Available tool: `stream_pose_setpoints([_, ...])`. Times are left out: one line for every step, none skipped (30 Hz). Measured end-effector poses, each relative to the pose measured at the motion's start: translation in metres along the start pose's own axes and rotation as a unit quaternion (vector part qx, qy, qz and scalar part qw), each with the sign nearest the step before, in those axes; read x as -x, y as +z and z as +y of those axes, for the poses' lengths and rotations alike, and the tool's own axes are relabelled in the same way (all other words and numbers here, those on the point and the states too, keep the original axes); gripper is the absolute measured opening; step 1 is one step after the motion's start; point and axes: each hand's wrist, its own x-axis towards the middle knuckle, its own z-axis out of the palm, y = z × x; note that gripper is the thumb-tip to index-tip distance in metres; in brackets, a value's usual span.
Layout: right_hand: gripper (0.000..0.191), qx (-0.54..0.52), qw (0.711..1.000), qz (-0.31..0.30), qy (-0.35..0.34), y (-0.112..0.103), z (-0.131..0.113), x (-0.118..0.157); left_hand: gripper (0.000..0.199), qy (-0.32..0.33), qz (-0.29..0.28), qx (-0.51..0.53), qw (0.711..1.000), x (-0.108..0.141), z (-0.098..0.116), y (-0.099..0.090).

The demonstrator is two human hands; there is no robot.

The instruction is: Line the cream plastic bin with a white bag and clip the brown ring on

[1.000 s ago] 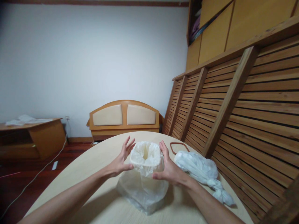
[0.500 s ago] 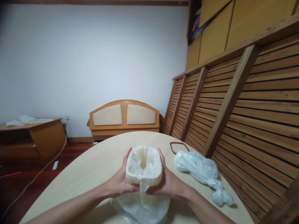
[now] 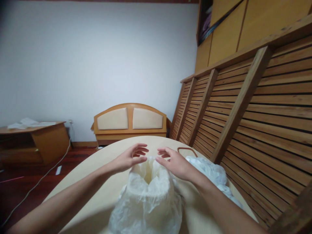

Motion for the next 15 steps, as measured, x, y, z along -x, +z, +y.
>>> stream_pose_setpoints([0.056,0.027,1.0,0.003,0.002,0.004,-0.002,-0.005,0.06,-0.02,-0.013,-0.02,1.0,-0.006,0.003,0.002])
stream_pose_setpoints([0.052,0.056,0.998,-0.005,0.004,0.007,-0.004,-0.009,0.055,-0.035,-0.023,-0.046,0.998,-0.011,0.005,0.004])
stream_pose_setpoints([0.047,0.085,0.996,-0.023,0.006,0.008,-0.006,-0.012,0.05,-0.046,-0.032,-0.076,0.996,-0.015,0.007,0.006])
stream_pose_setpoints([0.041,0.115,0.992,-0.048,0.007,0.009,-0.01,-0.013,0.045,-0.053,-0.045,-0.108,0.992,-0.018,0.008,0.007])
stream_pose_setpoints([0.035,0.142,0.987,-0.078,0.01,0.008,-0.014,-0.013,0.041,-0.061,-0.064,-0.141,0.986,-0.02,0.009,0.007])
stream_pose_setpoints([0.03,0.17,0.98,-0.107,0.016,0.006,-0.02,-0.013,0.038,-0.071,-0.088,-0.176,0.978,-0.022,0.011,0.006])
stream_pose_setpoints([0.025,0.199,0.971,-0.127,0.022,0.004,-0.026,-0.013,0.036,-0.082,-0.114,-0.213,0.967,-0.024,0.013,0.005])
stream_pose_setpoints([0.022,0.231,0.963,-0.137,0.027,0.001,-0.032,-0.012,0.035,-0.091,-0.136,-0.254,0.953,-0.026,0.016,0.004])
stream_pose_setpoints([0.022,0.263,0.954,-0.141,0.031,-0.001,-0.038,-0.012,0.034,-0.096,-0.151,-0.298,0.938,-0.027,0.019,0.002])
stream_pose_setpoints([0.022,0.292,0.945,-0.139,0.035,-0.002,-0.043,-0.012,0.037,-0.096,-0.159,-0.34,0.922,-0.029,0.023,0.001])
stream_pose_setpoints([0.022,0.317,0.938,-0.134,0.037,-0.003,-0.048,-0.012,0.041,-0.093,-0.164,-0.372,0.909,-0.03,0.026,0.0])
stream_pose_setpoints([0.02,0.336,0.932,-0.128,0.038,-0.004,-0.051,-0.013,0.046,-0.085,-0.168,-0.39,0.902,-0.032,0.03,-0.001])
stream_pose_setpoints([0.019,0.348,0.929,-0.122,0.037,-0.003,-0.054,-0.014,0.048,-0.076,-0.17,-0.393,0.9,-0.033,0.033,-0.001])
stream_pose_setpoints([0.018,0.355,0.927,-0.119,0.036,-0.003,-0.057,-0.014,0.047,-0.068,-0.17,-0.387,0.904,-0.033,0.035,-0.001])
stream_pose_setpoints([0.018,0.359,0.926,-0.112,0.033,-0.002,-0.058,-0.015,0.043,-0.062,-0.166,-0.378,0.909,-0.033,0.037,-0.001])
